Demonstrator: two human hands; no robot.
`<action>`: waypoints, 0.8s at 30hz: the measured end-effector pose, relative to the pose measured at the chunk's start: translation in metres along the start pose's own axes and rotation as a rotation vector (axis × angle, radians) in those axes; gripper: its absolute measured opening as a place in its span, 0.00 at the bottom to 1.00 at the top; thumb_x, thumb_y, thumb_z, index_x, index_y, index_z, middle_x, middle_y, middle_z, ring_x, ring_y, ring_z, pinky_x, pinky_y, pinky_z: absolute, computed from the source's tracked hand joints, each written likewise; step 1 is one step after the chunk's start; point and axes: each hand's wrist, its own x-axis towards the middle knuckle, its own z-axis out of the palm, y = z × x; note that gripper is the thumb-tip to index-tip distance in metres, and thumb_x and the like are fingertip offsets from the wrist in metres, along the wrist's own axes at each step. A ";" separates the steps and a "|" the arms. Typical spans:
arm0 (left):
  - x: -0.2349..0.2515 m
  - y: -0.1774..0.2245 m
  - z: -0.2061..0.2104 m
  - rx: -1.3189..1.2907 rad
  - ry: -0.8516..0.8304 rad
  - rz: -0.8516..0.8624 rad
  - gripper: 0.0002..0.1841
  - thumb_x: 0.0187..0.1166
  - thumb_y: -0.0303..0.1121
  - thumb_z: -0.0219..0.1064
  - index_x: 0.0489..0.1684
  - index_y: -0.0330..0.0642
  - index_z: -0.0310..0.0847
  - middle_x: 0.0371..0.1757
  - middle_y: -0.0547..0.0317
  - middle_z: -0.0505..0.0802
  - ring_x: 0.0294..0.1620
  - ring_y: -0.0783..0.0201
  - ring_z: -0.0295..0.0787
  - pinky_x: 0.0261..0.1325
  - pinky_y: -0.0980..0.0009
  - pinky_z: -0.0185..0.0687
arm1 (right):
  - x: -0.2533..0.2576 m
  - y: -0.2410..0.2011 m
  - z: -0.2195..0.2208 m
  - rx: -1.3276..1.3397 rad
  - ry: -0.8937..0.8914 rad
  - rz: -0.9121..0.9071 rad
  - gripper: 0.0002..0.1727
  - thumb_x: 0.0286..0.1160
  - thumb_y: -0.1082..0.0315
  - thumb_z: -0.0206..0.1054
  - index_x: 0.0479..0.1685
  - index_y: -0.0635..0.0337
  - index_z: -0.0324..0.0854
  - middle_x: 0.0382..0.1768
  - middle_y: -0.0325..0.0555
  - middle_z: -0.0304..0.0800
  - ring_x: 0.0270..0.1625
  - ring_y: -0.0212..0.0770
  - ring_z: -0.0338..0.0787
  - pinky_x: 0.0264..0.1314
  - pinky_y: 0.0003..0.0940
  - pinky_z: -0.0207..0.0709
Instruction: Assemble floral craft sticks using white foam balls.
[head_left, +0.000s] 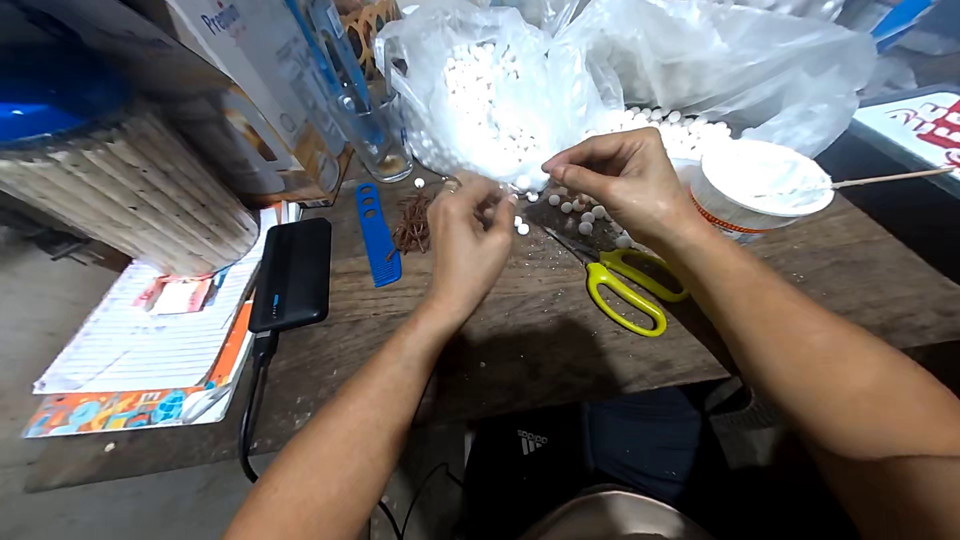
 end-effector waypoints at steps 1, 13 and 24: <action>0.003 -0.002 -0.001 -0.009 0.027 -0.025 0.06 0.77 0.25 0.68 0.33 0.31 0.88 0.37 0.52 0.87 0.33 0.76 0.79 0.37 0.84 0.73 | 0.001 0.004 0.001 -0.031 -0.012 0.016 0.04 0.76 0.74 0.69 0.39 0.61 0.89 0.32 0.30 0.91 0.32 0.15 0.85 0.39 0.13 0.80; 0.013 -0.016 -0.004 -0.052 0.119 -0.087 0.05 0.77 0.24 0.67 0.35 0.31 0.87 0.32 0.58 0.88 0.30 0.82 0.78 0.36 0.86 0.72 | 0.033 0.013 0.030 -0.575 -0.279 0.141 0.10 0.81 0.73 0.64 0.45 0.66 0.93 0.40 0.56 0.94 0.46 0.51 0.92 0.56 0.53 0.79; 0.012 -0.012 -0.002 -0.083 0.121 -0.105 0.04 0.75 0.22 0.67 0.31 0.32 0.86 0.30 0.61 0.86 0.29 0.83 0.76 0.35 0.87 0.71 | 0.045 0.021 0.046 -0.713 -0.363 0.092 0.08 0.77 0.73 0.67 0.41 0.70 0.89 0.42 0.63 0.92 0.51 0.64 0.90 0.54 0.64 0.77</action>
